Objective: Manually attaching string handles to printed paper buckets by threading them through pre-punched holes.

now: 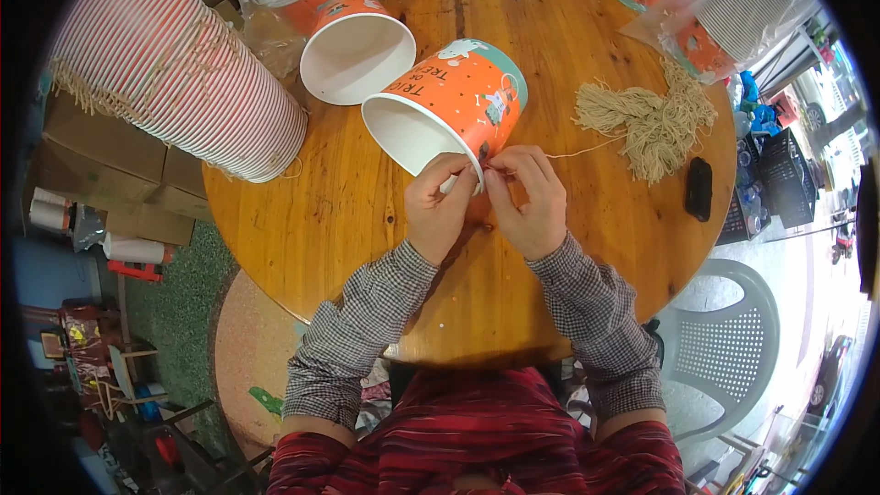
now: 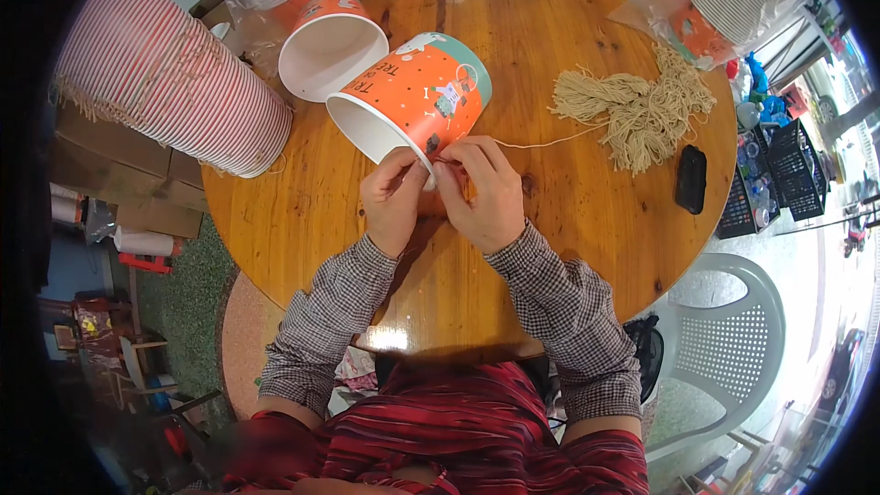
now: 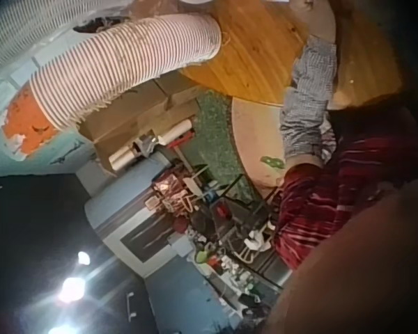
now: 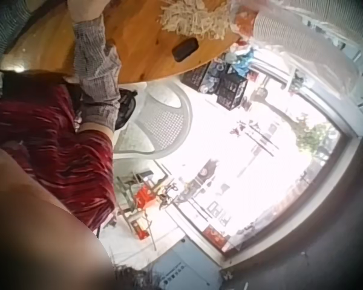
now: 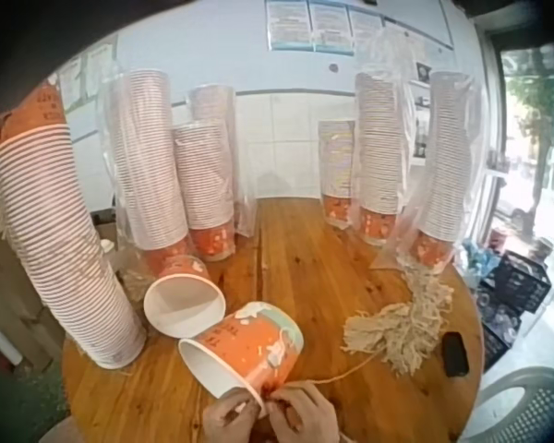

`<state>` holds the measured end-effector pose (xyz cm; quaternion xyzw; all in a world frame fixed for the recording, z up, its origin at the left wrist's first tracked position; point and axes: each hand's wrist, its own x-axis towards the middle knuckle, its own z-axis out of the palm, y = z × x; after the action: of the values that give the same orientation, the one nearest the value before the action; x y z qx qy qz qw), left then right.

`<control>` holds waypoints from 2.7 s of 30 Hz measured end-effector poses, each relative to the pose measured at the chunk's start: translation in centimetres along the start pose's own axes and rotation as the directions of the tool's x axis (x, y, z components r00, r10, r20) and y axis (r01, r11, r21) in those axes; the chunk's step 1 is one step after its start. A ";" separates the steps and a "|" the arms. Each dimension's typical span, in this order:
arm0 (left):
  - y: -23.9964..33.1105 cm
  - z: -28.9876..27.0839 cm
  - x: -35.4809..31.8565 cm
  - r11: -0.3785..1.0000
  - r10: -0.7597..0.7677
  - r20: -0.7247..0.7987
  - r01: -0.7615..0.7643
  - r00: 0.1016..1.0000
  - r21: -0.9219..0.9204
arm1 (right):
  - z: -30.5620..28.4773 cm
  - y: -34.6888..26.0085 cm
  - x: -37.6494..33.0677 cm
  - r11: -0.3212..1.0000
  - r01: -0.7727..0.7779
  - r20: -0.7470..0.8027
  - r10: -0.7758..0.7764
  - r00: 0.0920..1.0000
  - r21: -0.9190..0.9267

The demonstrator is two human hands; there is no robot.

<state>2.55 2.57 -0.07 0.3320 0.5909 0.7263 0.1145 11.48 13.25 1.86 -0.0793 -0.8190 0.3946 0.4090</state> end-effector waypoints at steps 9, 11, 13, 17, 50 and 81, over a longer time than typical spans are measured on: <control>1.1 -0.2 -0.3 0.839 0.439 0.003 -0.411 0.898 0.356 | 0.4 0.6 -0.3 0.995 -0.102 0.054 0.101 0.993 0.023; 1.5 -0.2 -0.4 0.692 0.572 0.122 -0.557 0.811 0.458 | 0.2 0.3 -0.6 0.998 -0.067 0.093 0.066 0.993 0.007; 1.5 -0.1 -0.2 0.707 0.558 0.129 -0.551 0.820 0.444 | 0.4 0.9 -1.0 0.998 -0.068 0.170 0.069 0.983 -0.009; 0.8 -0.6 0.5 0.818 0.405 0.078 -0.400 0.911 0.413 | 0.0 1.5 -0.8 0.999 -0.021 0.358 0.030 0.933 -0.031; 1.3 -1.3 0.4 0.977 -0.176 0.150 0.191 0.973 -0.095 | -2.0 0.6 0.6 0.970 0.211 0.123 -0.197 0.973 -0.119; 1.6 -1.1 0.6 0.958 -0.188 0.195 0.224 0.962 -0.179 | -2.6 0.0 0.6 0.959 -0.197 0.094 0.181 0.979 0.203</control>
<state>1.81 1.61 1.55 0.3181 0.5342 0.7336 0.2743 13.00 15.06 3.17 -0.0985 -0.7756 0.5195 0.3448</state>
